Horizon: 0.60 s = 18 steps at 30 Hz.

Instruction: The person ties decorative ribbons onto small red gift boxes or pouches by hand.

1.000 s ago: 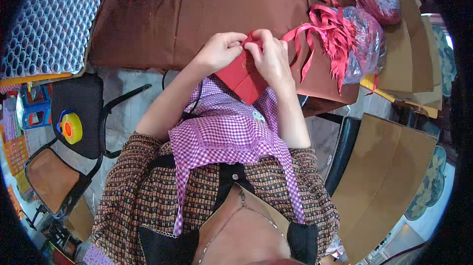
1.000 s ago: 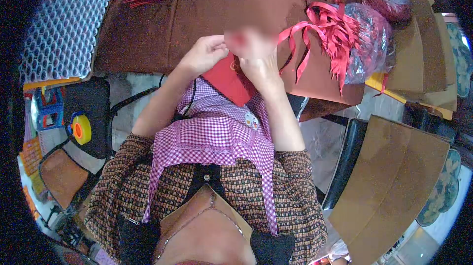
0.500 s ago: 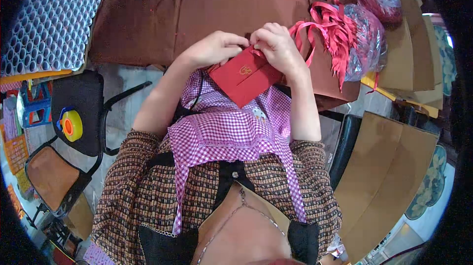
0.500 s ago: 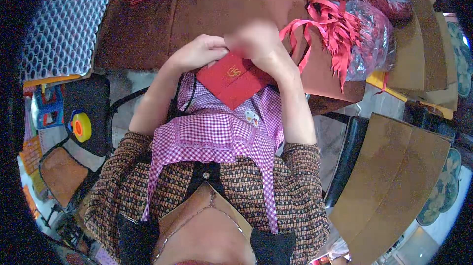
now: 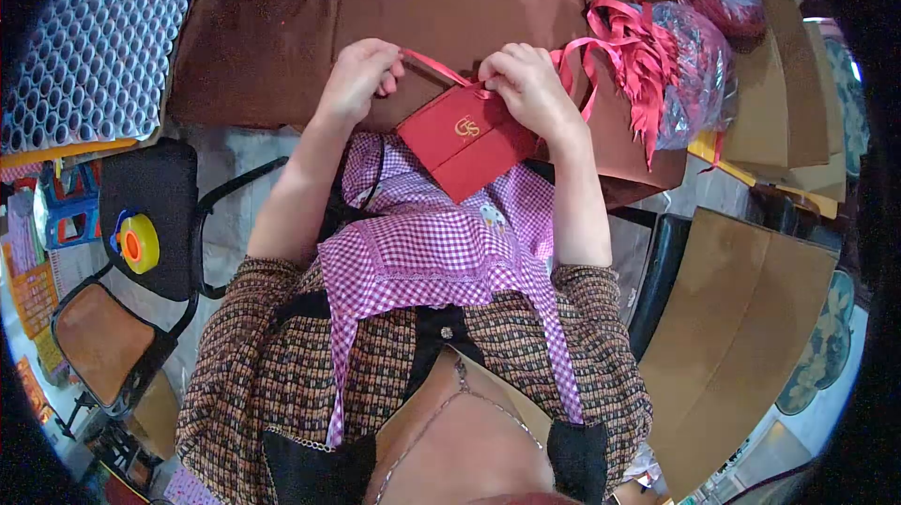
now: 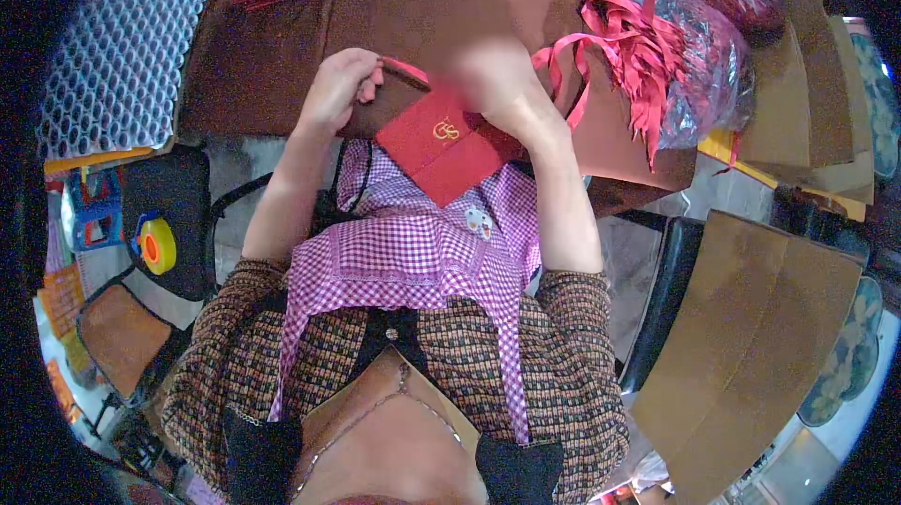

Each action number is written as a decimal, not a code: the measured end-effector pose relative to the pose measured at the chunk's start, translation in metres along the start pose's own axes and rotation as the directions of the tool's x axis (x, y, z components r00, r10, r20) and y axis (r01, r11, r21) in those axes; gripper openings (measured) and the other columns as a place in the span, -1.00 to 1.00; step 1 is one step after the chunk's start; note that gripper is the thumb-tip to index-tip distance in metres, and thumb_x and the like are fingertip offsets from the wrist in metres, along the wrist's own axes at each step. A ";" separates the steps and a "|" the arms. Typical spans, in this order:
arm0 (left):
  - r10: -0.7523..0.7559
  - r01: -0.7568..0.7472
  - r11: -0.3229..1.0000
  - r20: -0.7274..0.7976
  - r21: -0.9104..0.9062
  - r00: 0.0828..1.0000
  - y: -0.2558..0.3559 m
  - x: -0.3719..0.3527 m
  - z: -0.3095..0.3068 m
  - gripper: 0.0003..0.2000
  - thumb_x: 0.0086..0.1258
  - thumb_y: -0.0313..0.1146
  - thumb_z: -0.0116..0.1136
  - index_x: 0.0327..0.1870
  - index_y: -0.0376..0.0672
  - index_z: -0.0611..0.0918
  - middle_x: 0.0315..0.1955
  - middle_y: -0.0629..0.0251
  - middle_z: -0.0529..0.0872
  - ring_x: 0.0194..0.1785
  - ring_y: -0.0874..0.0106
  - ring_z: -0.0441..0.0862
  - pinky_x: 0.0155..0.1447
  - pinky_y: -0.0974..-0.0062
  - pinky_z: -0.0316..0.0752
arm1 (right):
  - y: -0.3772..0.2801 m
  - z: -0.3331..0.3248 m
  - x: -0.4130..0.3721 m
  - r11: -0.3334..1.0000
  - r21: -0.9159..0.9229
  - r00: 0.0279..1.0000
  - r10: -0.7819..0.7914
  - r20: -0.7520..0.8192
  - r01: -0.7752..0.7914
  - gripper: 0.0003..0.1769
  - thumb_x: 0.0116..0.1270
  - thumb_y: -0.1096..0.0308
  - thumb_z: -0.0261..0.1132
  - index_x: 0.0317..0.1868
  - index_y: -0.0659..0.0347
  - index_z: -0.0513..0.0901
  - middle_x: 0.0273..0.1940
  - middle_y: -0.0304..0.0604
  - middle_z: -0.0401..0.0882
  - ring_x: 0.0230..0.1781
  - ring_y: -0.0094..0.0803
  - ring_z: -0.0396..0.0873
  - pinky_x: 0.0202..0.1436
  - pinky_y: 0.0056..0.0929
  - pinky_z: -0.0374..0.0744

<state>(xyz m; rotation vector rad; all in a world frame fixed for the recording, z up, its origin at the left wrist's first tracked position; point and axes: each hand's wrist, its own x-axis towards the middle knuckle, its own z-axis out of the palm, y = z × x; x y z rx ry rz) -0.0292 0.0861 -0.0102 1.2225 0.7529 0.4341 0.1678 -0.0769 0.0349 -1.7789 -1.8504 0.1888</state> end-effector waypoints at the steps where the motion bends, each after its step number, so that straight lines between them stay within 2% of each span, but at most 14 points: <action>1: 0.000 0.000 1.000 0.003 0.002 1.000 -0.003 -0.002 0.001 -0.85 0.39 -0.40 0.05 -0.18 -0.28 0.58 -0.43 0.32 0.65 -0.58 0.60 0.49 -0.52 0.69 0.33 | -0.001 0.001 0.000 1.000 -0.012 1.000 0.022 0.006 -0.021 -0.89 0.12 0.53 0.23 -0.33 0.13 0.58 -0.36 -0.23 0.52 -0.16 -0.24 0.48 0.00 -0.28 0.36; 3: 0.076 -0.037 0.980 -0.195 0.196 0.978 -0.003 -0.006 0.010 -0.85 0.36 -0.47 0.08 -0.11 -0.27 0.58 -0.27 0.26 0.64 -0.53 0.56 0.52 -0.42 0.67 0.41 | -0.001 0.007 0.002 0.999 -0.026 0.998 0.025 -0.049 -0.026 -0.86 0.12 0.54 0.23 -0.29 0.15 0.60 -0.33 -0.20 0.55 -0.15 -0.22 0.50 0.00 -0.28 0.39; 4: 0.427 -0.260 0.770 -0.167 0.583 0.889 -0.018 0.003 0.003 -0.79 0.29 -0.54 0.11 -0.06 -0.25 0.57 -0.19 0.24 0.59 -0.39 0.50 0.56 -0.30 0.61 0.47 | 0.001 0.009 0.001 0.999 -0.038 0.995 0.026 -0.099 -0.030 -0.83 0.13 0.54 0.23 -0.24 0.17 0.62 -0.30 -0.17 0.57 -0.14 -0.19 0.51 0.00 -0.27 0.41; 5: 0.431 -0.270 0.770 -0.160 0.578 0.888 -0.024 0.004 0.002 -0.79 0.29 -0.54 0.11 -0.06 -0.25 0.57 -0.19 0.24 0.59 -0.39 0.50 0.56 -0.30 0.61 0.47 | 0.005 0.007 0.000 0.998 -0.048 0.994 0.028 -0.102 -0.033 -0.83 0.13 0.54 0.23 -0.24 0.17 0.62 -0.30 -0.17 0.57 -0.14 -0.19 0.51 0.00 -0.27 0.41; 7: 0.666 -0.460 0.516 -0.001 0.723 0.746 -0.010 -0.017 0.010 -0.76 0.23 -0.57 0.14 -0.07 -0.26 0.57 -0.22 0.21 0.58 -0.25 0.41 0.58 -0.21 0.52 0.49 | 0.015 0.003 -0.002 0.990 0.071 0.961 0.135 -0.242 -0.121 -0.77 0.16 0.52 0.25 -0.14 0.20 0.63 -0.20 -0.10 0.62 -0.11 -0.19 0.56 -0.01 -0.31 0.49; 8: 0.686 -0.527 0.466 0.086 0.711 0.723 -0.013 -0.020 0.009 -0.80 0.18 -0.51 0.21 -0.16 -0.28 0.61 -0.28 0.16 0.58 -0.19 0.30 0.56 -0.15 0.43 0.46 | 0.023 0.003 -0.006 0.982 0.101 0.914 0.183 -0.361 -0.157 -0.77 0.19 0.52 0.25 -0.10 0.25 0.62 -0.15 -0.05 0.64 -0.13 -0.22 0.61 -0.04 -0.36 0.54; 9: 0.686 -0.529 0.466 0.089 0.709 0.722 -0.016 -0.024 0.011 -0.80 0.18 -0.51 0.21 -0.16 -0.28 0.61 -0.28 0.16 0.58 -0.19 0.30 0.56 -0.15 0.43 0.46 | 0.027 0.000 -0.006 0.935 0.201 0.854 0.349 -0.386 -0.291 -0.80 0.24 0.47 0.24 -0.11 0.27 0.64 -0.19 -0.05 0.67 -0.18 -0.28 0.64 -0.08 -0.38 0.56; 11: 0.614 -0.535 0.398 0.217 0.745 0.759 -0.023 -0.031 0.016 -0.84 0.16 -0.42 0.27 -0.28 -0.28 0.64 -0.33 0.14 0.60 -0.20 0.21 0.54 -0.07 0.34 0.44 | 0.036 -0.013 -0.010 0.815 0.187 0.749 0.578 -0.325 -0.548 -0.77 0.30 0.31 0.20 -0.15 0.27 0.67 -0.32 0.00 0.67 -0.27 -0.23 0.67 -0.12 -0.31 0.58; 12: 0.592 -0.527 0.399 0.228 0.750 0.773 -0.025 -0.032 0.020 -0.82 0.14 -0.34 0.30 -0.34 -0.26 0.64 -0.40 0.15 0.58 -0.22 0.18 0.52 -0.05 0.30 0.41 | 0.044 -0.015 -0.013 0.817 0.187 0.750 0.576 -0.326 -0.546 -0.77 0.30 0.31 0.20 -0.15 0.27 0.67 -0.32 0.00 0.67 -0.27 -0.23 0.67 -0.12 -0.31 0.58; 14: 0.557 -0.507 0.395 0.239 0.766 0.796 -0.026 -0.038 0.026 -0.81 0.13 -0.34 0.31 -0.33 -0.26 0.64 -0.40 0.16 0.57 -0.23 0.18 0.52 -0.06 0.29 0.41 | 0.061 -0.014 -0.013 0.698 -0.110 0.706 0.695 -0.132 -0.708 -0.57 0.32 0.02 0.16 -0.25 0.27 0.69 -0.27 0.13 0.66 -0.16 0.01 0.64 -0.06 -0.14 0.56; 15: 0.518 -0.486 0.391 0.250 0.782 0.818 -0.026 -0.040 0.028 -0.79 0.12 -0.33 0.32 -0.31 -0.26 0.64 -0.41 0.16 0.56 -0.24 0.18 0.51 -0.07 0.29 0.41 | 0.060 -0.013 -0.011 0.705 -0.110 0.713 0.689 -0.129 -0.701 -0.57 0.32 0.02 0.16 -0.25 0.27 0.69 -0.27 0.13 0.66 -0.16 0.01 0.64 -0.06 -0.14 0.56; 17: 0.523 -0.484 0.371 0.253 0.792 0.814 -0.030 -0.039 0.030 -0.77 0.09 -0.31 0.33 -0.31 -0.25 0.64 -0.43 0.17 0.54 -0.25 0.19 0.50 -0.09 0.28 0.40 | 0.058 -0.010 -0.007 0.633 -0.268 0.685 0.702 -0.198 -0.726 -0.51 0.30 -0.07 0.14 -0.27 0.22 0.72 -0.26 0.20 0.64 -0.16 0.06 0.63 -0.07 -0.09 0.56; 18: 0.505 -0.476 0.376 0.255 0.795 0.825 -0.031 -0.039 0.031 -0.77 0.08 -0.30 0.34 -0.32 -0.25 0.63 -0.43 0.17 0.54 -0.25 0.20 0.50 -0.10 0.28 0.40 | 0.057 -0.011 -0.003 0.604 -0.266 0.654 0.736 -0.175 -0.751 -0.48 0.27 -0.10 0.17 -0.31 0.27 0.70 -0.28 0.23 0.64 -0.17 0.08 0.63 -0.08 -0.08 0.57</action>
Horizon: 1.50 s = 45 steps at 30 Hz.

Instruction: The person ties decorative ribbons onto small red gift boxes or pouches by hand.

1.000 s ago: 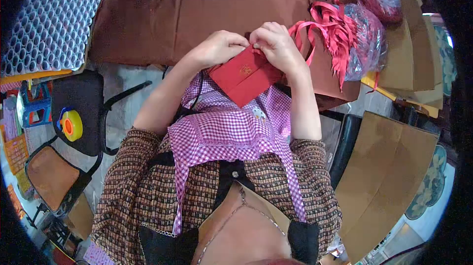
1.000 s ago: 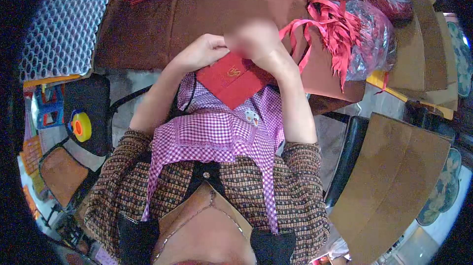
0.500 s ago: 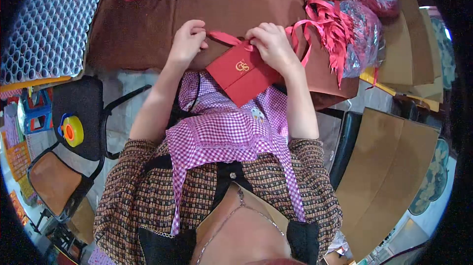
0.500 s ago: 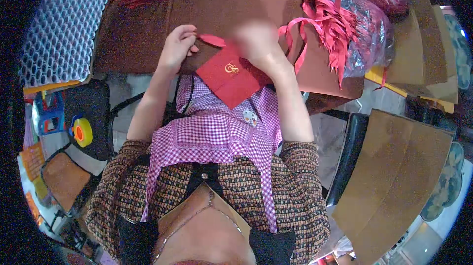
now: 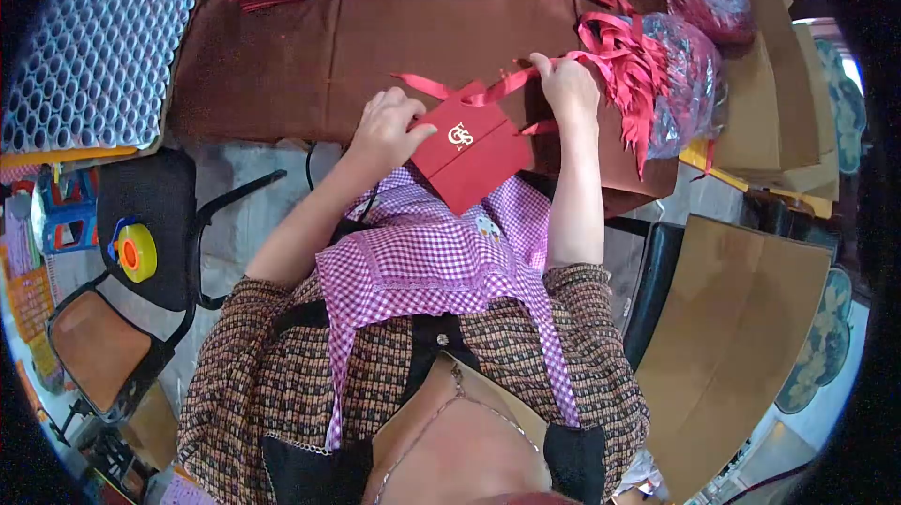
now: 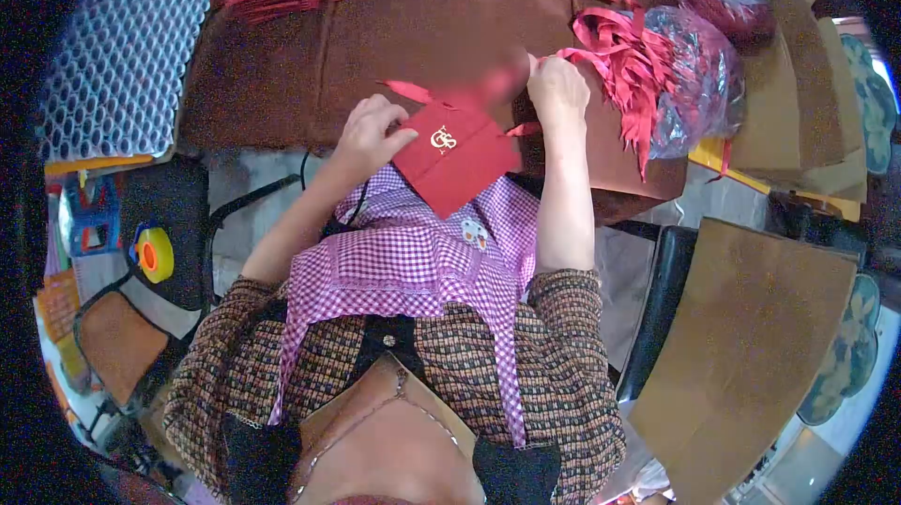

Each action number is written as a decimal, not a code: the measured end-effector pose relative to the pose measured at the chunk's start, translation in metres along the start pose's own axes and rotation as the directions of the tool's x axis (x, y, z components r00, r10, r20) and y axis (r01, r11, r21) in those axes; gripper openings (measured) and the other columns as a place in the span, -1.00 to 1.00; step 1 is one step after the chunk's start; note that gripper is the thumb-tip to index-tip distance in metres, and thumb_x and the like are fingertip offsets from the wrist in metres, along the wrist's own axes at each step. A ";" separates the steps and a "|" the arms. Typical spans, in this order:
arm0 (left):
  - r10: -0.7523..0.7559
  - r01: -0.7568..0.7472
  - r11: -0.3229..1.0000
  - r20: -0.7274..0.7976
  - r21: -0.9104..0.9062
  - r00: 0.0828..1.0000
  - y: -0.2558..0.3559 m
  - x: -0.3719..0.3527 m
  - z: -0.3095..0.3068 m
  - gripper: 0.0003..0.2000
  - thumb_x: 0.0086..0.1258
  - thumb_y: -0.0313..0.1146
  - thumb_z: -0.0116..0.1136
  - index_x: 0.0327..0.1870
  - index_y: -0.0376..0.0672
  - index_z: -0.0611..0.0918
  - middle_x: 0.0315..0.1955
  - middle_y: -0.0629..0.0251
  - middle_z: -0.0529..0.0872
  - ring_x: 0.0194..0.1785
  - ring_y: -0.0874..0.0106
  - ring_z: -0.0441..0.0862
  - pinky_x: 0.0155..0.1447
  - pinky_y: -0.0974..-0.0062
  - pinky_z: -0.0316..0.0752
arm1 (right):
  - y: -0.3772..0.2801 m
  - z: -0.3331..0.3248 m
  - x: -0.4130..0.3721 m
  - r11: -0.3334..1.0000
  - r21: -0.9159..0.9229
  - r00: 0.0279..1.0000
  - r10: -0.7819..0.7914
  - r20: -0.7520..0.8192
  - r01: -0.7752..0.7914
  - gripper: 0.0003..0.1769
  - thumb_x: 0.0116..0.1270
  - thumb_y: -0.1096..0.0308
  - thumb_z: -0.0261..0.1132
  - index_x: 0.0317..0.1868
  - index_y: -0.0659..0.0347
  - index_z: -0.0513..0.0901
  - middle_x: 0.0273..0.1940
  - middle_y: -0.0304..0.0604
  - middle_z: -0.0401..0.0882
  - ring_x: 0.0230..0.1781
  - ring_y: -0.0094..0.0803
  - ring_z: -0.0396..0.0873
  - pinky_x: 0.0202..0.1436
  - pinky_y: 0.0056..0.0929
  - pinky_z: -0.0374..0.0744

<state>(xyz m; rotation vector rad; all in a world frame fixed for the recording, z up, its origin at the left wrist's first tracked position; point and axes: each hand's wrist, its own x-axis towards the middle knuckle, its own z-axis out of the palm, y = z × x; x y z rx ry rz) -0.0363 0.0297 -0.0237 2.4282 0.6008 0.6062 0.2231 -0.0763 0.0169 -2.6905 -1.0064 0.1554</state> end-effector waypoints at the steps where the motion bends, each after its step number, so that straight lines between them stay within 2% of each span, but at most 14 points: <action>1: -0.010 0.010 1.000 0.022 -0.001 1.000 0.001 -0.001 0.001 -0.76 0.08 -0.30 0.34 -0.32 -0.25 0.62 -0.42 0.17 0.54 -0.25 0.20 0.50 -0.11 0.28 0.40 | -0.004 0.000 0.000 1.000 0.003 1.000 -0.004 0.004 0.004 -0.48 0.27 -0.10 0.17 -0.31 0.27 0.70 -0.28 0.23 0.64 -0.17 0.08 0.63 -0.08 -0.08 0.57; 9: -0.140 0.157 0.972 0.108 -0.176 0.984 0.008 0.001 -0.013 -0.80 0.12 -0.34 0.27 -0.29 -0.22 0.61 -0.52 0.16 0.59 -0.35 0.21 0.54 -0.22 0.27 0.44 | 0.006 0.026 0.009 0.990 -0.023 0.980 -0.140 -0.145 0.138 -0.64 0.22 0.14 0.23 -0.32 0.35 0.61 -0.35 0.17 0.65 -0.25 0.08 0.63 -0.14 -0.06 0.57; 13: -0.044 0.095 0.964 0.201 -0.249 0.978 -0.003 -0.006 -0.018 -0.79 0.14 -0.41 0.23 -0.20 -0.25 0.59 -0.56 0.16 0.58 -0.45 0.24 0.53 -0.28 0.31 0.45 | 0.007 0.019 0.006 0.903 0.361 0.958 -0.151 -0.243 0.234 -0.80 0.24 0.32 0.28 -0.29 0.33 0.58 -0.36 0.07 0.64 -0.31 -0.11 0.64 -0.16 -0.30 0.57; 15: 0.044 0.017 0.960 0.212 -0.280 0.976 -0.004 -0.010 -0.021 -0.77 0.15 -0.50 0.18 -0.14 -0.27 0.58 -0.59 0.23 0.52 -0.49 0.37 0.49 -0.32 0.43 0.43 | 0.005 0.015 0.005 0.326 0.942 0.997 -0.045 -0.064 0.075 -0.81 0.27 0.40 0.25 -0.16 0.32 0.55 -0.31 -0.04 0.66 -0.32 -0.24 0.62 -0.17 -0.36 0.58; 16: 0.048 0.014 0.959 0.213 -0.283 0.976 -0.002 -0.010 -0.023 -0.77 0.15 -0.50 0.18 -0.14 -0.27 0.58 -0.59 0.23 0.52 -0.49 0.37 0.49 -0.32 0.43 0.43 | 0.004 0.012 0.002 0.045 0.999 0.999 -0.030 0.021 -0.020 -0.77 0.29 0.48 0.21 -0.04 0.31 0.50 -0.23 -0.12 0.61 -0.29 -0.34 0.57 -0.10 -0.40 0.56; 17: -0.049 0.148 0.935 0.294 -0.324 0.955 0.001 -0.011 -0.025 -0.75 0.16 -0.54 0.17 -0.11 -0.28 0.57 -0.60 0.28 0.48 -0.49 0.46 0.45 -0.34 0.48 0.41 | 0.004 0.008 0.000 0.046 0.999 0.999 -0.028 0.019 -0.017 -0.77 0.29 0.48 0.21 -0.04 0.31 0.50 -0.23 -0.12 0.61 -0.29 -0.34 0.57 -0.10 -0.40 0.56; 19: -0.139 0.279 0.894 0.375 -0.352 0.917 0.003 -0.010 -0.028 -0.73 0.17 -0.57 0.15 -0.08 -0.29 0.57 -0.61 0.34 0.44 -0.49 0.54 0.42 -0.36 0.53 0.38 | 0.003 0.001 -0.003 -0.291 0.956 0.982 -0.187 -0.011 -0.045 -0.77 0.31 0.49 0.19 -0.03 0.31 0.50 -0.23 -0.15 0.56 -0.28 -0.38 0.52 -0.01 -0.36 0.53; 23: -0.216 0.363 0.859 0.388 -0.362 0.896 0.005 -0.009 -0.031 -0.75 0.19 -0.56 0.15 -0.08 -0.33 0.58 -0.58 0.44 0.44 -0.47 0.64 0.37 -0.36 0.58 0.36 | 0.010 -0.007 -0.005 -0.363 0.927 0.967 -0.253 0.002 -0.097 -0.74 0.36 0.37 0.22 0.01 0.28 0.51 -0.31 -0.24 0.47 -0.28 -0.43 0.48 0.02 -0.27 0.51; 29: -0.286 0.394 0.843 0.315 -0.367 0.905 -0.004 -0.004 -0.023 -0.79 0.21 -0.50 0.15 -0.14 -0.36 0.62 -0.48 0.33 0.58 -0.39 0.57 0.50 -0.26 0.55 0.44 | -0.008 -0.023 -0.033 -0.260 0.965 0.958 -0.272 -0.090 0.017 -0.73 0.38 0.32 0.21 0.00 0.29 0.57 -0.33 -0.28 0.47 -0.36 -0.51 0.42 -0.04 -0.36 0.51; 31: -0.335 0.428 0.804 0.280 -0.414 0.900 -0.006 -0.001 -0.022 -0.79 0.19 -0.47 0.16 -0.18 -0.35 0.64 -0.40 0.10 0.71 -0.32 0.42 0.66 -0.18 0.44 0.52 | -0.020 -0.028 -0.051 0.040 0.996 0.972 -0.224 -0.070 0.081 -0.73 0.40 0.36 0.18 0.03 0.31 0.56 -0.27 -0.24 0.55 -0.31 -0.51 0.47 -0.05 -0.44 0.52; 32: -0.332 0.484 0.767 0.386 -0.420 0.861 -0.010 0.002 -0.020 -0.78 0.28 -0.48 0.14 -0.09 -0.39 0.61 -0.33 0.32 0.67 -0.23 0.57 0.55 -0.10 0.58 0.47 | -0.031 -0.031 -0.066 0.085 0.996 0.987 -0.163 -0.011 0.026 -0.75 0.39 0.43 0.16 0.03 0.33 0.57 -0.20 -0.20 0.60 -0.25 -0.53 0.51 -0.06 -0.54 0.52; 36: -0.321 0.474 0.771 0.383 -0.425 0.866 -0.011 0.008 -0.016 -0.78 0.33 -0.51 0.08 -0.06 -0.39 0.60 -0.29 0.32 0.67 -0.19 0.57 0.54 -0.05 0.57 0.46 | -0.053 -0.012 -0.088 0.394 0.901 0.949 -0.311 -0.054 0.181 -0.86 0.32 0.52 0.18 -0.15 0.33 0.61 -0.20 -0.24 0.61 -0.19 -0.57 0.53 -0.07 -0.58 0.52; 39: -0.285 0.428 0.772 0.347 -0.470 0.894 -0.007 0.008 -0.017 -0.77 0.33 -0.50 0.09 -0.04 -0.39 0.60 -0.29 0.32 0.68 -0.19 0.57 0.55 -0.05 0.57 0.47 | -0.057 0.010 -0.098 0.641 0.581 0.843 -0.513 -0.161 0.502 -0.89 0.23 0.50 0.24 -0.24 0.33 0.59 -0.27 -0.06 0.62 -0.22 -0.32 0.59 -0.08 -0.40 0.51; 45: -0.313 0.448 0.755 0.337 -0.479 0.888 0.001 0.007 -0.016 -0.77 0.34 -0.50 0.10 -0.03 -0.37 0.60 -0.27 0.33 0.68 -0.19 0.58 0.56 -0.06 0.58 0.48 | -0.065 0.041 -0.108 0.721 0.249 0.761 -0.586 -0.277 0.646 -0.89 0.20 0.42 0.29 -0.28 0.24 0.56 -0.34 -0.10 0.60 -0.25 -0.18 0.56 -0.09 -0.23 0.36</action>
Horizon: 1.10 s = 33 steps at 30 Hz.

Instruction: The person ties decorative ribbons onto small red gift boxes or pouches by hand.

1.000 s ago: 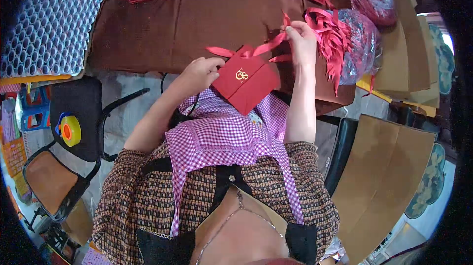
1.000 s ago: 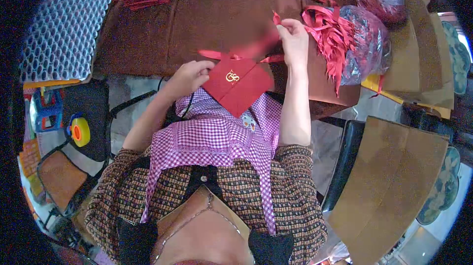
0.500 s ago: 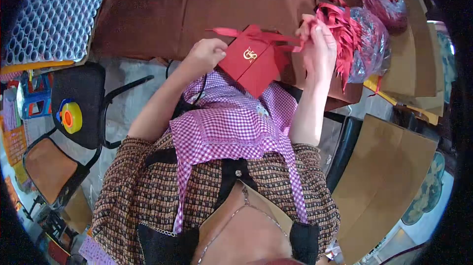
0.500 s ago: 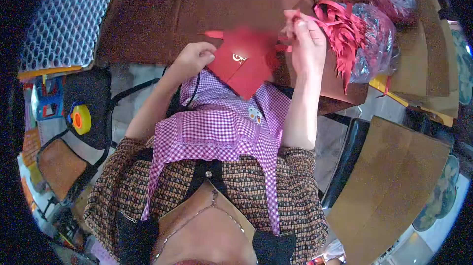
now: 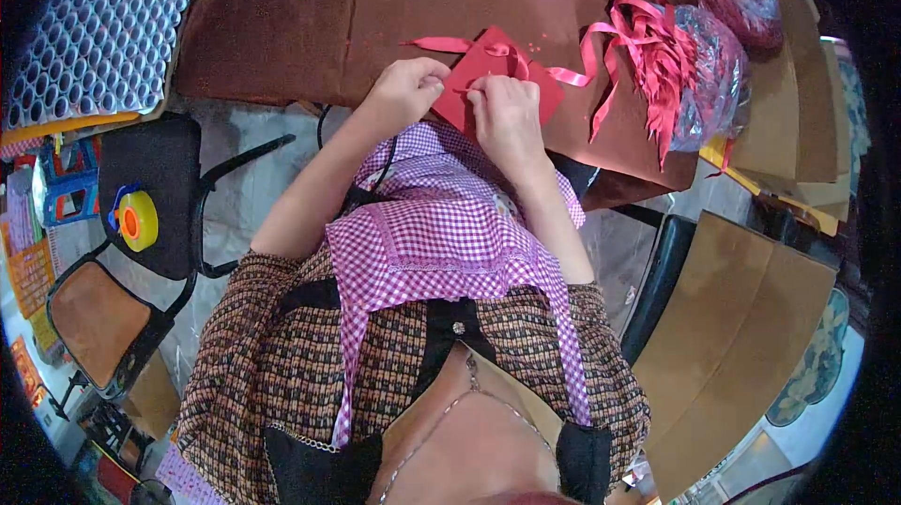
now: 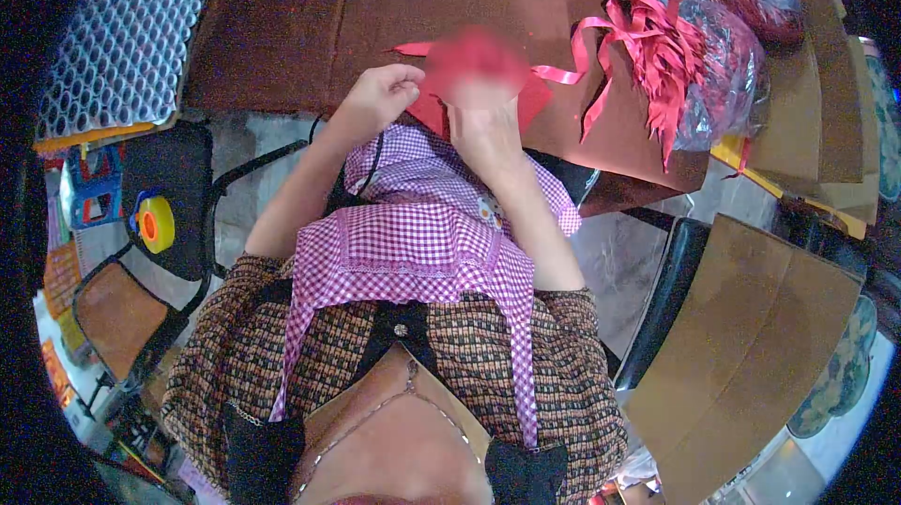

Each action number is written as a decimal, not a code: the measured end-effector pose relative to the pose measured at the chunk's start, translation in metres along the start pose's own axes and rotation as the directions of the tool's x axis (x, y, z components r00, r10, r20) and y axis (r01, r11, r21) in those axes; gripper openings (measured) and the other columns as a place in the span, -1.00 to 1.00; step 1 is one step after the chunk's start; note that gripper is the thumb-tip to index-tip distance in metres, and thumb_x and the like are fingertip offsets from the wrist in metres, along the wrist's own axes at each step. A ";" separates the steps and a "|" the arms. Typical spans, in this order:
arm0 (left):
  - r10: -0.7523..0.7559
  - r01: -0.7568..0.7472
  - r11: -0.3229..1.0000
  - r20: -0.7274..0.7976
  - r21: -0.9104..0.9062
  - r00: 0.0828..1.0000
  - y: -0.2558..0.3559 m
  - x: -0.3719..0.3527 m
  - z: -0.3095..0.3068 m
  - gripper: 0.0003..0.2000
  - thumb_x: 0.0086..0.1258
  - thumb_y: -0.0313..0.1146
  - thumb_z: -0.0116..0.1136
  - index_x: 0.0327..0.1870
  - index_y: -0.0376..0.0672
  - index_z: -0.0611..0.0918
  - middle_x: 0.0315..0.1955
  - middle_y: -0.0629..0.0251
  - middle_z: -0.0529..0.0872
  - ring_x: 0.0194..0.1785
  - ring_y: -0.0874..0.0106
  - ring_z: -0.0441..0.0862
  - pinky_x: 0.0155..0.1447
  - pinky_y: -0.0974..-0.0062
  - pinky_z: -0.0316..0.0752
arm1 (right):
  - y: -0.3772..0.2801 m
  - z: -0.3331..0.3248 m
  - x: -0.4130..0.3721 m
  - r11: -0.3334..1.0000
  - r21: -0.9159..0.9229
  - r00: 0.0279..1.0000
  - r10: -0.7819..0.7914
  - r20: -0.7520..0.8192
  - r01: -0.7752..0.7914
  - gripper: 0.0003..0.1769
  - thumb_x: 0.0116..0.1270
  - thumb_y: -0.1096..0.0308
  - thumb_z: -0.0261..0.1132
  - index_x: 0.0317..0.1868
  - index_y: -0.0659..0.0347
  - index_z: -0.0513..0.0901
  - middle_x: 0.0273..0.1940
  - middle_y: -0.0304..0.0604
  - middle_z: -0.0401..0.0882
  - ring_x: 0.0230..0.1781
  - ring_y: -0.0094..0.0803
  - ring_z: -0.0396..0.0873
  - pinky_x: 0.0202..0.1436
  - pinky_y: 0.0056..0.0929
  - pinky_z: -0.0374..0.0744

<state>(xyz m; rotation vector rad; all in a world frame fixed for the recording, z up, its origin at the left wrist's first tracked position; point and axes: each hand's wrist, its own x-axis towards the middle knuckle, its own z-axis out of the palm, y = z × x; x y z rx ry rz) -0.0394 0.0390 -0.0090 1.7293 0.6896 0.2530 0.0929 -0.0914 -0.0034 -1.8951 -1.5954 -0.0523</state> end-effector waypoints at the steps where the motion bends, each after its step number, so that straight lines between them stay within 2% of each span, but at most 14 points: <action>1: 0.000 0.000 1.000 0.001 -0.001 1.000 -0.002 0.001 0.001 -0.77 0.34 -0.50 0.10 -0.03 -0.37 0.60 -0.27 0.33 0.68 -0.19 0.58 0.56 -0.06 0.58 0.48 | 0.001 0.002 0.000 0.999 -0.026 1.000 -0.026 -0.013 0.026 -0.86 0.19 0.40 0.31 -0.28 0.23 0.54 -0.37 -0.11 0.57 -0.27 -0.20 0.55 -0.11 -0.22 0.35; 3: 0.018 -0.017 0.997 -0.013 0.070 1.000 -0.010 0.003 0.003 -0.77 0.34 -0.50 0.10 -0.03 -0.36 0.60 -0.27 0.34 0.68 -0.20 0.59 0.56 -0.07 0.59 0.49 | 0.001 0.005 -0.001 0.999 -0.044 1.000 -0.029 -0.011 0.028 -0.87 0.19 0.40 0.30 -0.29 0.23 0.53 -0.39 -0.11 0.57 -0.29 -0.19 0.54 -0.11 -0.21 0.34; 10: 0.065 -0.062 0.997 -0.068 0.053 0.996 -0.005 -0.002 0.008 -0.77 0.29 -0.51 0.15 -0.05 -0.35 0.60 -0.29 0.30 0.70 -0.23 0.57 0.60 -0.09 0.57 0.52 | -0.002 0.001 0.002 0.999 -0.042 1.000 -0.003 0.027 0.004 -0.88 0.19 0.40 0.28 -0.38 0.23 0.50 -0.45 -0.09 0.53 -0.36 -0.18 0.53 -0.13 -0.22 0.32; 15: 0.063 -0.054 0.992 -0.080 0.113 0.995 0.001 -0.004 0.008 -0.77 0.26 -0.51 0.18 -0.06 -0.35 0.61 -0.33 0.26 0.70 -0.27 0.55 0.61 -0.13 0.57 0.54 | -0.009 -0.005 0.007 1.000 0.005 0.999 0.017 0.031 -0.017 -0.85 0.18 0.39 0.27 -0.44 0.25 0.49 -0.52 -0.06 0.51 -0.41 -0.15 0.52 -0.14 -0.21 0.32; 18: 0.115 -0.104 0.990 -0.119 0.098 0.986 0.001 -0.007 0.011 -0.77 0.27 -0.49 0.17 -0.08 -0.35 0.61 -0.35 0.25 0.70 -0.29 0.55 0.61 -0.15 0.55 0.55 | -0.016 -0.008 0.009 0.999 -0.024 0.997 0.050 0.062 -0.049 -0.84 0.16 0.38 0.27 -0.47 0.24 0.48 -0.54 -0.02 0.53 -0.44 -0.12 0.53 -0.16 -0.19 0.32; 22: 0.114 -0.103 0.990 -0.124 0.092 0.986 0.018 -0.015 0.013 -0.78 0.25 -0.50 0.16 -0.11 -0.36 0.62 -0.36 0.21 0.71 -0.30 0.54 0.62 -0.18 0.54 0.55 | -0.025 -0.009 0.010 0.992 -0.094 0.994 0.090 0.056 -0.085 -0.85 0.13 0.40 0.26 -0.50 0.26 0.47 -0.59 0.01 0.53 -0.50 -0.09 0.53 -0.21 -0.18 0.33; 24: 0.220 -0.186 0.962 -0.161 0.202 0.962 0.023 -0.017 0.015 -0.77 0.22 -0.50 0.15 -0.12 -0.38 0.62 -0.36 0.18 0.71 -0.30 0.52 0.63 -0.19 0.54 0.55 | -0.028 -0.009 0.011 0.989 -0.119 0.993 0.100 0.060 -0.092 -0.85 0.13 0.41 0.25 -0.51 0.27 0.47 -0.60 0.01 0.53 -0.52 -0.08 0.53 -0.22 -0.18 0.33; 27: 0.309 -0.256 0.935 -0.207 0.245 0.928 0.013 -0.015 0.020 -0.78 0.20 -0.52 0.14 -0.13 -0.38 0.63 -0.37 0.15 0.70 -0.32 0.50 0.64 -0.20 0.54 0.55 | -0.029 -0.006 0.009 0.988 -0.133 0.997 0.078 0.009 -0.076 -0.84 0.11 0.42 0.26 -0.53 0.27 0.46 -0.61 0.02 0.52 -0.54 -0.08 0.52 -0.27 -0.18 0.32; 30: 0.261 -0.224 0.957 -0.213 0.183 0.942 0.010 -0.015 0.021 -0.79 0.21 -0.54 0.13 -0.13 -0.38 0.63 -0.38 0.16 0.70 -0.33 0.52 0.63 -0.21 0.55 0.55 | -0.026 -0.005 0.008 0.987 -0.124 0.994 0.109 0.021 -0.106 -0.84 0.14 0.41 0.25 -0.50 0.32 0.49 -0.57 0.07 0.56 -0.51 -0.04 0.55 -0.32 -0.15 0.39; 32: 0.250 -0.220 0.963 -0.218 0.156 0.943 0.007 -0.015 0.023 -0.79 0.21 -0.55 0.13 -0.13 -0.39 0.63 -0.39 0.18 0.70 -0.34 0.53 0.62 -0.21 0.56 0.54 | -0.016 -0.002 0.005 0.944 0.156 0.956 0.284 0.071 -0.292 -0.83 0.16 0.38 0.23 -0.44 0.36 0.54 -0.52 0.14 0.58 -0.47 0.03 0.58 -0.37 -0.13 0.48; 33: 0.243 -0.218 0.967 -0.223 0.130 0.944 0.008 -0.015 0.024 -0.79 0.21 -0.56 0.12 -0.14 -0.39 0.63 -0.39 0.19 0.70 -0.34 0.54 0.62 -0.22 0.57 0.54 | -0.015 -0.005 0.007 0.904 0.205 0.926 0.355 0.125 -0.374 -0.82 0.18 0.36 0.23 -0.39 0.35 0.57 -0.48 0.18 0.59 -0.43 0.07 0.60 -0.38 -0.14 0.53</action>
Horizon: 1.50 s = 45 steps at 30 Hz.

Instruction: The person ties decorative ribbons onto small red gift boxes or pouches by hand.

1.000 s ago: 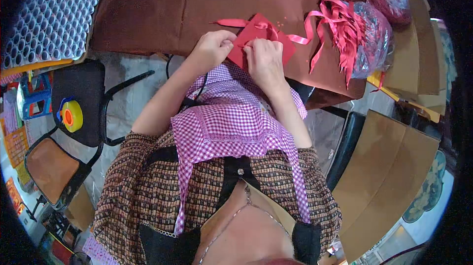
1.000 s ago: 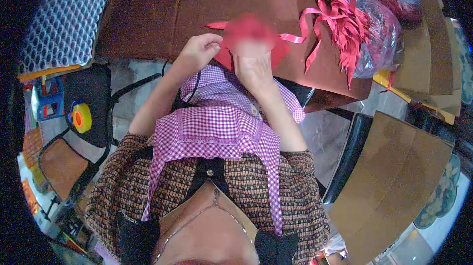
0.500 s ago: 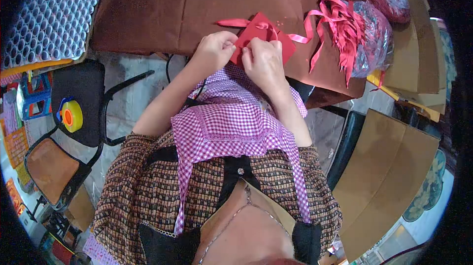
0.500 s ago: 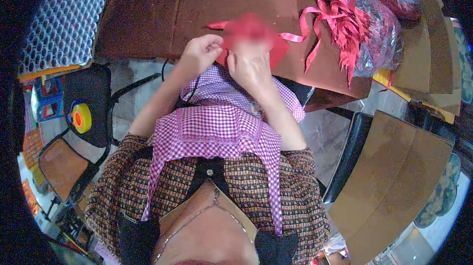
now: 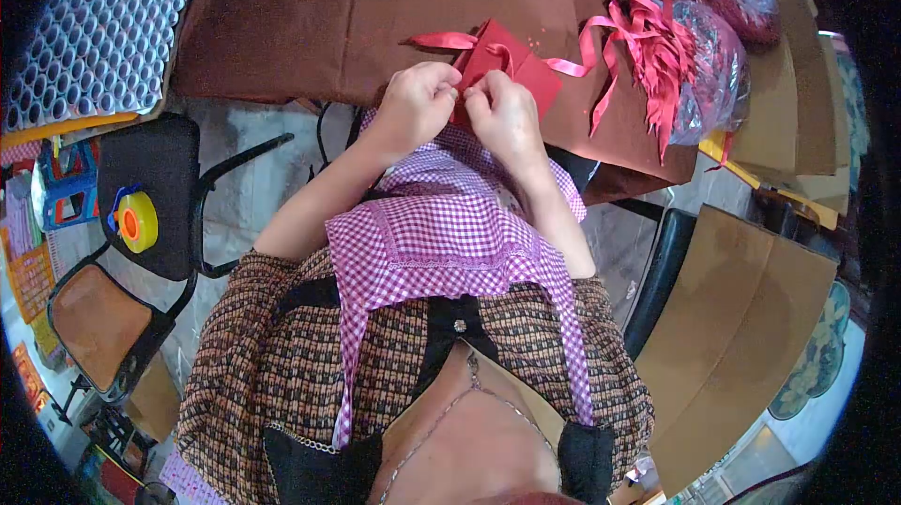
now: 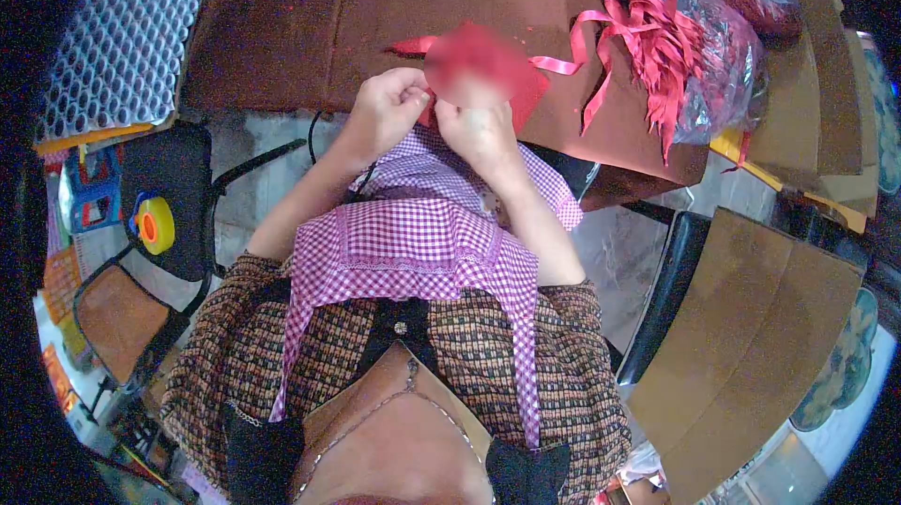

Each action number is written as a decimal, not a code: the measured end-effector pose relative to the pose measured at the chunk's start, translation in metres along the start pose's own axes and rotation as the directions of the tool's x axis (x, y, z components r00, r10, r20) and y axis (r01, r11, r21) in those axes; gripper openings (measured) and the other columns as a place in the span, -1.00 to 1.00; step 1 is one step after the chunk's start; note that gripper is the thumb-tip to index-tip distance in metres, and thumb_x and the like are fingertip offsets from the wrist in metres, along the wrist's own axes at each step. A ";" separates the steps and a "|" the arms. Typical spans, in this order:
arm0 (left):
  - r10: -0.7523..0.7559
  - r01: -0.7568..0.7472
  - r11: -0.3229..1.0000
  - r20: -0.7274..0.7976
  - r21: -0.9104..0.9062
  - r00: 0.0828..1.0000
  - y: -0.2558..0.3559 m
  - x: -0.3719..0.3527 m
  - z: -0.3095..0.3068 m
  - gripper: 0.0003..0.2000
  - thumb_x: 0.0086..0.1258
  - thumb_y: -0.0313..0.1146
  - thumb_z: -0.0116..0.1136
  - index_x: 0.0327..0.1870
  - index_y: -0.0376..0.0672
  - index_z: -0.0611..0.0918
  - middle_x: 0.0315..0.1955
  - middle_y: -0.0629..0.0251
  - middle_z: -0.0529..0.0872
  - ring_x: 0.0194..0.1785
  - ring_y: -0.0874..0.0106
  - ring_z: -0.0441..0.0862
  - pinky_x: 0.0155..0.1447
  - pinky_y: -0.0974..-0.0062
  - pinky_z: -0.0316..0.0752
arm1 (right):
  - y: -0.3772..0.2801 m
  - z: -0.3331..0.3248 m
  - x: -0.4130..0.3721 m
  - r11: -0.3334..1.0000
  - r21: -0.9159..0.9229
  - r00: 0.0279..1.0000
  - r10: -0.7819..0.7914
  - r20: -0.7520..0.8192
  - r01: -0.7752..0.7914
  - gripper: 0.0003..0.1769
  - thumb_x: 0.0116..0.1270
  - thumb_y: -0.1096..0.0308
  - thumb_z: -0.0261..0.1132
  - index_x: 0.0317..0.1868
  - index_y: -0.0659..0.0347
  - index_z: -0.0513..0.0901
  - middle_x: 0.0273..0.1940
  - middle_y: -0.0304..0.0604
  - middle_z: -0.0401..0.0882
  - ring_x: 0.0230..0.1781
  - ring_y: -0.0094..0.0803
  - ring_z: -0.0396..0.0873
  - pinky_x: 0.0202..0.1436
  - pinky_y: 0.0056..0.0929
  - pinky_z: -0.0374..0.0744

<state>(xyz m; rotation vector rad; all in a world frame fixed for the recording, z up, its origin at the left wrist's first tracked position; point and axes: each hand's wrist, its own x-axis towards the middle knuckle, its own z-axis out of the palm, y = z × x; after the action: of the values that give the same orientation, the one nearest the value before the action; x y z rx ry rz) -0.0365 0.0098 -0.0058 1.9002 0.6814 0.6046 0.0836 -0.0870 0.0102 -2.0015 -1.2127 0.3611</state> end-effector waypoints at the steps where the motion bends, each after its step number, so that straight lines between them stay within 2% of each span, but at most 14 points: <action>1: 0.001 -0.001 1.000 0.002 -0.001 1.000 0.002 0.000 0.000 -0.79 0.21 -0.56 0.12 -0.14 -0.39 0.63 -0.39 0.19 0.70 -0.34 0.54 0.62 -0.22 0.57 0.54 | -0.001 -0.001 0.001 1.000 -0.001 1.000 0.001 -0.001 -0.001 -0.82 0.18 0.36 0.23 -0.39 0.35 0.57 -0.48 0.18 0.59 -0.43 0.07 0.60 -0.38 -0.14 0.53; 3: -0.006 0.006 1.000 -0.003 0.028 1.000 0.006 0.001 -0.002 -0.79 0.23 -0.57 0.12 -0.13 -0.40 0.63 -0.39 0.24 0.70 -0.34 0.57 0.60 -0.21 0.59 0.53 | -0.003 0.000 0.003 0.987 0.134 0.996 0.085 0.014 -0.086 -0.83 0.18 0.37 0.22 -0.47 0.32 0.55 -0.54 0.17 0.57 -0.48 0.10 0.57 -0.30 -0.04 0.47; 4: -0.005 0.005 1.000 -0.004 0.028 1.000 0.005 0.001 -0.001 -0.79 0.23 -0.57 0.12 -0.13 -0.40 0.63 -0.39 0.24 0.70 -0.34 0.57 0.60 -0.21 0.59 0.53 | 0.003 0.004 0.002 0.993 0.024 0.993 -0.119 -0.029 0.119 -0.82 0.17 0.38 0.24 -0.49 0.32 0.53 -0.53 0.14 0.56 -0.49 0.08 0.56 -0.31 -0.05 0.45; 8: -0.058 0.058 0.998 0.051 -0.008 0.997 0.005 0.003 -0.006 -0.78 0.24 -0.55 0.11 -0.10 -0.41 0.62 -0.39 0.26 0.69 -0.33 0.59 0.59 -0.21 0.59 0.53 | 0.004 0.003 0.003 0.975 0.011 0.973 -0.222 -0.063 0.223 -0.81 0.17 0.38 0.26 -0.52 0.30 0.51 -0.53 0.11 0.56 -0.52 0.06 0.54 -0.35 -0.05 0.41; 11: -0.036 0.036 0.999 0.060 0.001 0.998 -0.003 0.003 -0.007 -0.76 0.24 -0.55 0.12 -0.09 -0.41 0.61 -0.38 0.26 0.69 -0.33 0.59 0.58 -0.21 0.59 0.52 | -0.002 -0.012 0.005 0.957 -0.131 0.965 -0.250 0.075 0.258 -0.83 0.18 0.38 0.30 -0.41 0.33 0.55 -0.49 0.03 0.60 -0.37 -0.03 0.57 -0.20 -0.19 0.46; 13: -0.010 0.011 1.000 0.055 -0.018 0.998 -0.001 0.004 -0.008 -0.76 0.24 -0.54 0.12 -0.08 -0.41 0.61 -0.37 0.26 0.69 -0.33 0.59 0.58 -0.21 0.59 0.52 | -0.006 -0.025 0.013 0.987 -0.084 0.974 -0.119 0.192 0.137 -0.89 0.21 0.41 0.28 -0.34 0.29 0.59 -0.40 -0.04 0.61 -0.28 -0.12 0.55 -0.09 -0.25 0.40; 15: -0.049 0.047 0.999 0.091 0.028 0.995 0.005 0.002 -0.010 -0.76 0.24 -0.53 0.13 -0.08 -0.39 0.61 -0.38 0.25 0.69 -0.33 0.59 0.57 -0.21 0.58 0.51 | -0.005 -0.031 0.019 0.878 -0.215 0.898 -0.440 -0.013 0.427 -0.89 0.18 0.47 0.26 -0.26 0.23 0.61 -0.28 -0.14 0.59 -0.20 -0.22 0.52 -0.05 -0.28 0.35; 19: 0.004 0.000 1.000 0.154 -0.029 0.988 0.011 0.002 -0.015 -0.79 0.24 -0.52 0.15 -0.11 -0.37 0.62 -0.35 0.23 0.69 -0.31 0.57 0.58 -0.20 0.57 0.51 | 0.000 -0.039 0.029 0.749 -0.252 0.791 -0.584 0.183 0.612 -0.80 0.07 0.51 0.26 -0.25 0.12 0.63 -0.28 -0.26 0.54 -0.24 -0.28 0.45 -0.10 -0.32 0.35; 30: 0.330 -0.335 0.939 0.459 -0.072 0.825 0.001 0.018 -0.030 -0.82 0.16 -0.46 0.19 -0.23 -0.27 0.68 -0.39 0.14 0.56 -0.23 0.25 0.54 -0.07 0.37 0.44 | -0.001 -0.052 0.029 0.763 -0.126 0.763 -0.591 0.263 0.634 -0.90 0.02 0.47 0.33 -0.40 0.11 0.64 -0.43 -0.37 0.55 -0.29 -0.37 0.44 -0.09 -0.36 0.33; 37: 0.319 -0.280 0.948 0.393 -0.154 0.862 0.001 0.013 -0.024 -0.87 0.13 -0.48 0.22 -0.32 -0.31 0.66 -0.38 0.18 0.58 -0.23 0.32 0.55 -0.11 0.41 0.45 | -0.010 -0.064 0.021 0.769 -0.101 0.758 -0.585 0.287 0.631 -0.91 0.02 0.48 0.32 -0.41 0.11 0.64 -0.45 -0.37 0.56 -0.31 -0.37 0.44 -0.10 -0.38 0.32; 40: -0.045 0.120 0.972 0.341 -0.203 0.939 0.008 0.007 -0.035 -0.91 0.26 -0.47 0.16 -0.36 -0.33 0.63 -0.32 0.33 0.59 -0.28 0.52 0.53 -0.22 0.57 0.44 | -0.014 -0.073 0.016 0.780 -0.081 0.751 -0.561 0.347 0.620 -0.91 0.03 0.49 0.31 -0.41 0.11 0.64 -0.45 -0.36 0.57 -0.31 -0.37 0.44 -0.08 -0.39 0.32; 41: -0.228 0.361 0.849 0.347 -0.387 0.910 -0.006 0.013 -0.046 -0.84 0.29 -0.38 0.20 -0.34 -0.32 0.67 -0.35 0.30 0.64 -0.29 0.51 0.55 -0.19 0.55 0.46 | -0.015 -0.076 0.014 0.769 -0.076 0.736 -0.571 0.364 0.634 -0.91 0.03 0.49 0.31 -0.41 0.12 0.64 -0.45 -0.36 0.58 -0.32 -0.37 0.44 -0.08 -0.39 0.32; 43: -0.331 0.361 0.696 0.168 -0.620 0.928 -0.023 0.018 -0.065 -0.77 0.37 -0.33 0.15 -0.15 -0.34 0.64 -0.29 0.28 0.65 -0.25 0.49 0.57 -0.17 0.55 0.49 | -0.015 -0.080 0.012 0.756 -0.071 0.718 -0.583 0.380 0.651 -0.91 0.03 0.50 0.30 -0.41 0.12 0.65 -0.44 -0.36 0.59 -0.32 -0.37 0.44 -0.07 -0.39 0.33; 45: -0.336 0.310 0.700 0.086 -0.643 0.938 -0.016 0.019 -0.064 -0.73 0.39 -0.31 0.13 -0.05 -0.34 0.59 -0.25 0.26 0.65 -0.23 0.47 0.59 -0.15 0.53 0.51 | -0.013 -0.082 0.012 0.796 -0.115 0.774 -0.526 0.352 0.594 -0.91 0.03 0.51 0.30 -0.41 0.13 0.65 -0.43 -0.35 0.60 -0.34 -0.36 0.45 -0.07 -0.39 0.33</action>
<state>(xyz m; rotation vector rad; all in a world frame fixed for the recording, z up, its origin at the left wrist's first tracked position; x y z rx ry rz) -0.0681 0.0690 0.0067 1.0823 0.6945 0.5542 0.1289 -0.1107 0.0772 -1.6735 -2.0596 0.2367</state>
